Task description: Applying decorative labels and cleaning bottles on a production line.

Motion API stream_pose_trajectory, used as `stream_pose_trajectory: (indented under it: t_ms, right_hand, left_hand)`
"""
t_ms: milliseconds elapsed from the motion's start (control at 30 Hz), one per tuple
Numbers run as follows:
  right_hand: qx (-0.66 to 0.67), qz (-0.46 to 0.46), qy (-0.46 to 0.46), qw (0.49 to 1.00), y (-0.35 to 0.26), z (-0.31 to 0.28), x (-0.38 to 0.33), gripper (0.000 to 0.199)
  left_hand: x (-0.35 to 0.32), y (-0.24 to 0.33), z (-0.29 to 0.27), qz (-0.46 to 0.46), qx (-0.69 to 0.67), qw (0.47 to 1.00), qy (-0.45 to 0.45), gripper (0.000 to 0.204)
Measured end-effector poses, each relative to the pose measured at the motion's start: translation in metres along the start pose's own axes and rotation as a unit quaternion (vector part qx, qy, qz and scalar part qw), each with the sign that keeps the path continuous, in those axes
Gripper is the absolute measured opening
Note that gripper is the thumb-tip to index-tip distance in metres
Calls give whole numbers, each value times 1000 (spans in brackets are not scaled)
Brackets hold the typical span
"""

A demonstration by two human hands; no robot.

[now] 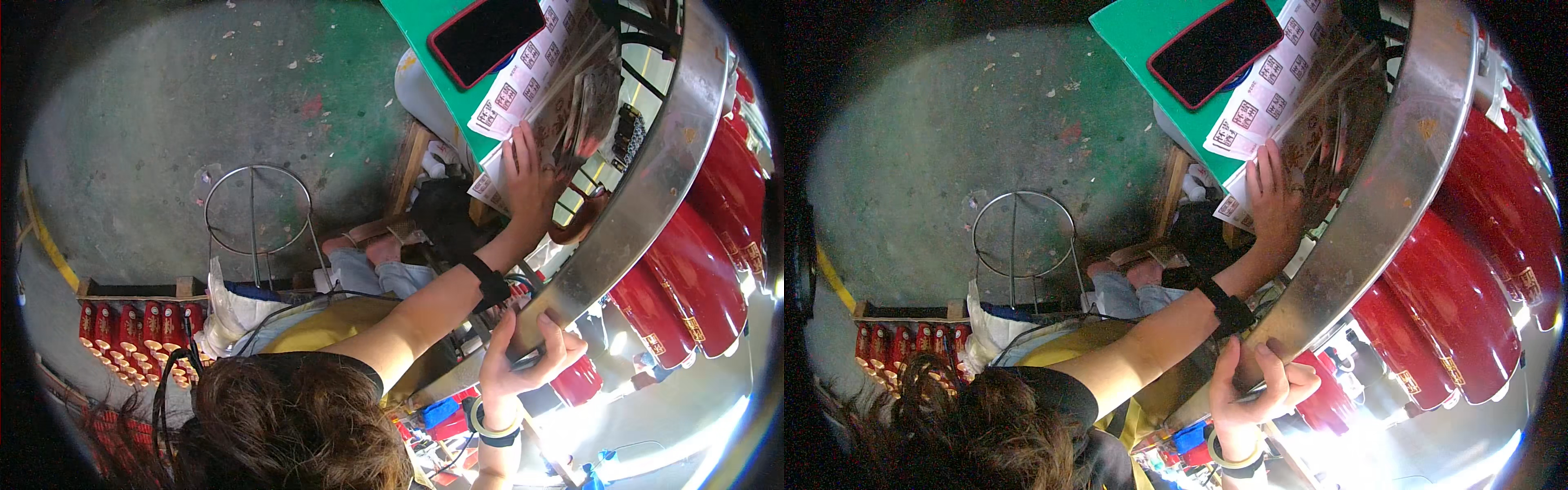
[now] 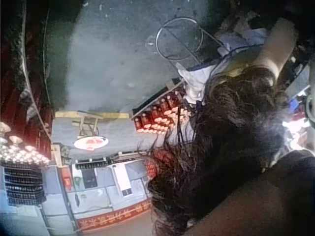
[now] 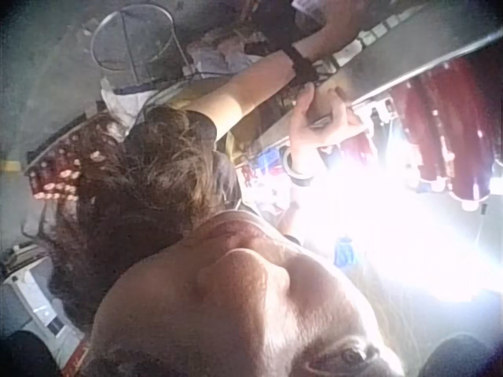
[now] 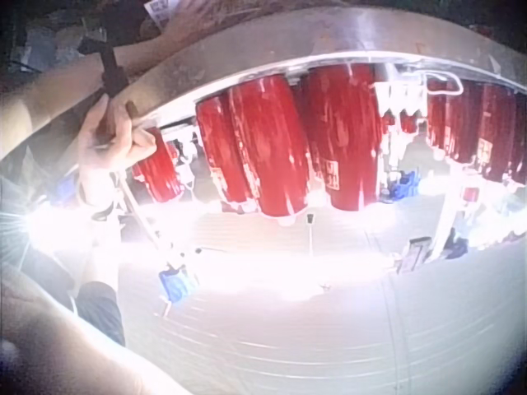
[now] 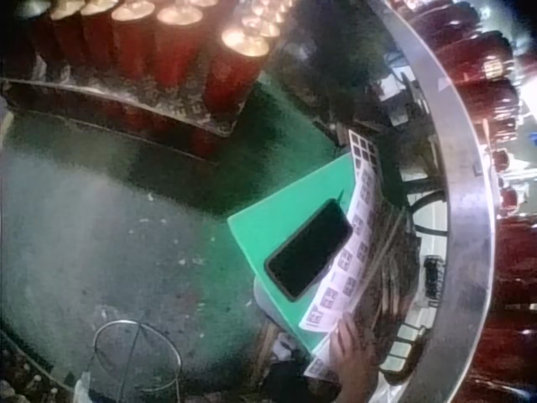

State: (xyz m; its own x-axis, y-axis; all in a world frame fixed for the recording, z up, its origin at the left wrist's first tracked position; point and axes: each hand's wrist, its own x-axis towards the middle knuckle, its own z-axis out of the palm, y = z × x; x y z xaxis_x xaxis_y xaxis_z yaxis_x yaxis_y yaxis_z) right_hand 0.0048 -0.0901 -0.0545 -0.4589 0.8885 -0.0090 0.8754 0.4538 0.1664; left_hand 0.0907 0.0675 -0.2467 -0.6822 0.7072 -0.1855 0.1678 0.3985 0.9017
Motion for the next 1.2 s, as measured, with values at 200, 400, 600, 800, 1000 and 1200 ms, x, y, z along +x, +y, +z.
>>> stream_pose_trajectory:
  t_ms: [200, 400, 600, 800, 1000, 1200]
  right_hand:
    - [-6, 1, 3, 1000, -1, 0, -1, 46]
    - [3, -13, 29, 1000, 1, 2, 1, 51]
    - [-4, -8, 20, 1000, 0, 1, 2, 51]
    - [23, -8, 31, 999, 0, 4, 2, 46]
    - [14, -1, 22, 1000, 0, 2, 1, 46]
    - [10, 7, 29, 1000, 0, 2, 2, 44]
  left_hand:
    - [-2, -1, 3, -1, -7, 1000, -24, 34]
    - [-1, 0, 5, -1, 23, 1000, -21, 32]
    - [8, 2, -7, 18, -16, 1000, -19, 43]
    - [20, 9, -20, -22, -49, 999, 6, 66]
    - [20, 9, -21, -59, -147, 987, -2, 67]
    - [16, 10, -15, -33, -76, 996, 16, 64]
